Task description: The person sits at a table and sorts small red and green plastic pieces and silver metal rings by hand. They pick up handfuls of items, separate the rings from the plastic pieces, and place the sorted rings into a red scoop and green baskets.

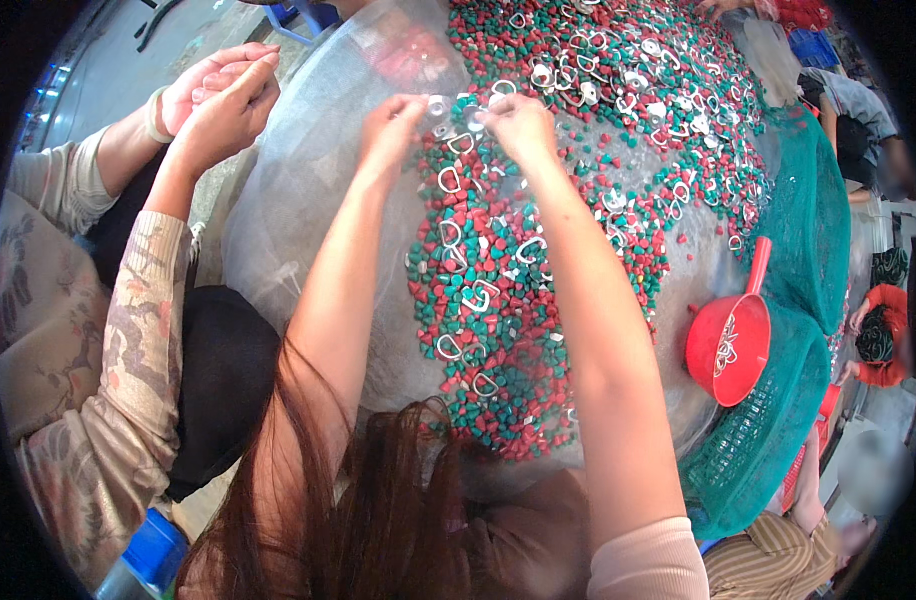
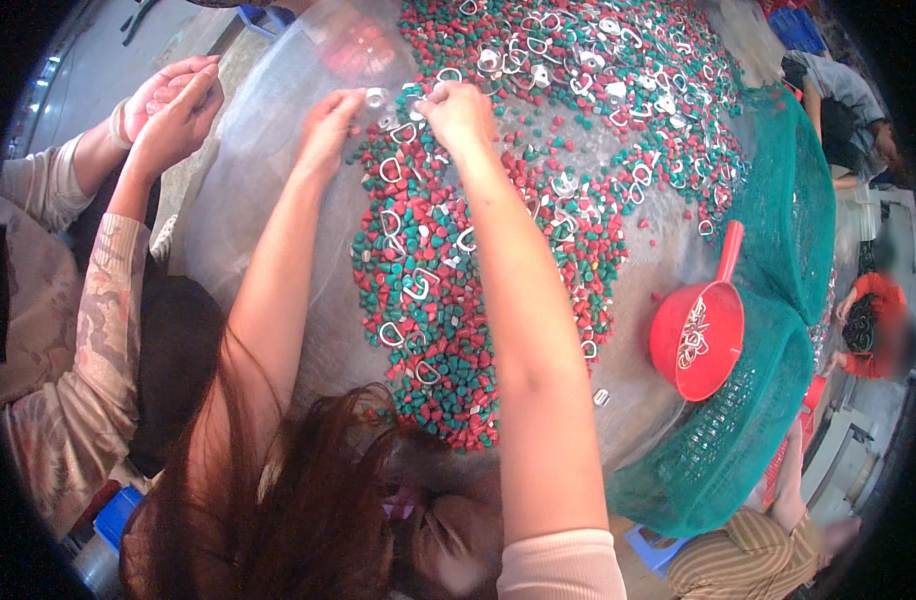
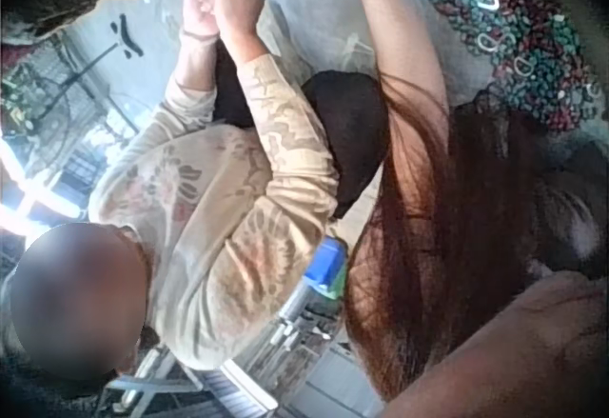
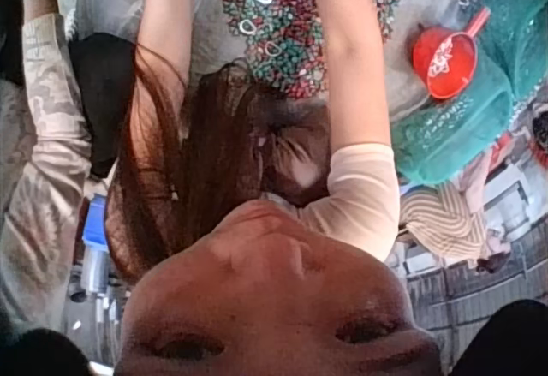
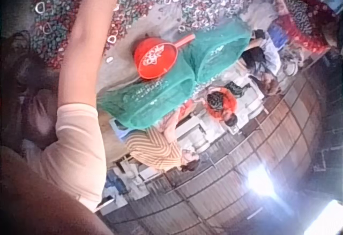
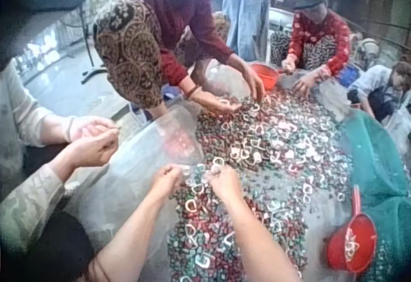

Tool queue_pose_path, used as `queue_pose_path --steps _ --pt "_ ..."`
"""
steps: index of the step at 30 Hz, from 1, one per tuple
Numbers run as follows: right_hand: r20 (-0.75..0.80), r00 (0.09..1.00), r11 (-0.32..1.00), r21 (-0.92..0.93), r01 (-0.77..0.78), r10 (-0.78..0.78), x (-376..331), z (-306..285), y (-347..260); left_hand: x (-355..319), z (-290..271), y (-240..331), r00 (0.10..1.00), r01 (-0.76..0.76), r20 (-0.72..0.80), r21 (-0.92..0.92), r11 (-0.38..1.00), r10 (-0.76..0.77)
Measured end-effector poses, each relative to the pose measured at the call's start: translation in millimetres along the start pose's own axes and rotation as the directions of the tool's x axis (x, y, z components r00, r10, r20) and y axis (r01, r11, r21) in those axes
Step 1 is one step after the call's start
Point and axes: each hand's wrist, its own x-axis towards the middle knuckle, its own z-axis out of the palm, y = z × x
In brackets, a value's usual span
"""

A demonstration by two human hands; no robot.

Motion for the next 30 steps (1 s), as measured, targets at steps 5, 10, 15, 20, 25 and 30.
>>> queue_pose_path --steps 5,10,15,20,25,30 --pt "0.144 0.987 0.828 0.543 -0.141 0.073 -25 -67 30 -16 -12 23 0.979 0.196 0.157 -0.555 0.808 -0.13" --pt "0.204 0.972 0.264 0.937 -0.229 0.12 -70 -138 62 0 11 7 0.999 0.031 -0.044 0.622 0.782 -0.005" --pt "0.095 0.986 0.949 0.273 -0.16 0.139 -88 -156 101 11 10 2 0.993 -0.019 0.091 0.742 0.67 -0.072" --pt "-0.07 0.975 0.893 -0.392 -0.22 0.21 -90 -140 112 -6 15 9 0.997 -0.031 0.073 0.774 0.633 -0.04" --pt "-0.088 0.983 0.95 -0.257 -0.177 0.16 -86 -128 107 -15 23 22 0.987 -0.054 0.134 0.789 0.612 -0.086" --pt "0.019 0.942 0.756 0.591 -0.282 0.336 -111 -175 123 -24 15 24 0.912 0.214 0.349 0.043 0.976 -0.216"
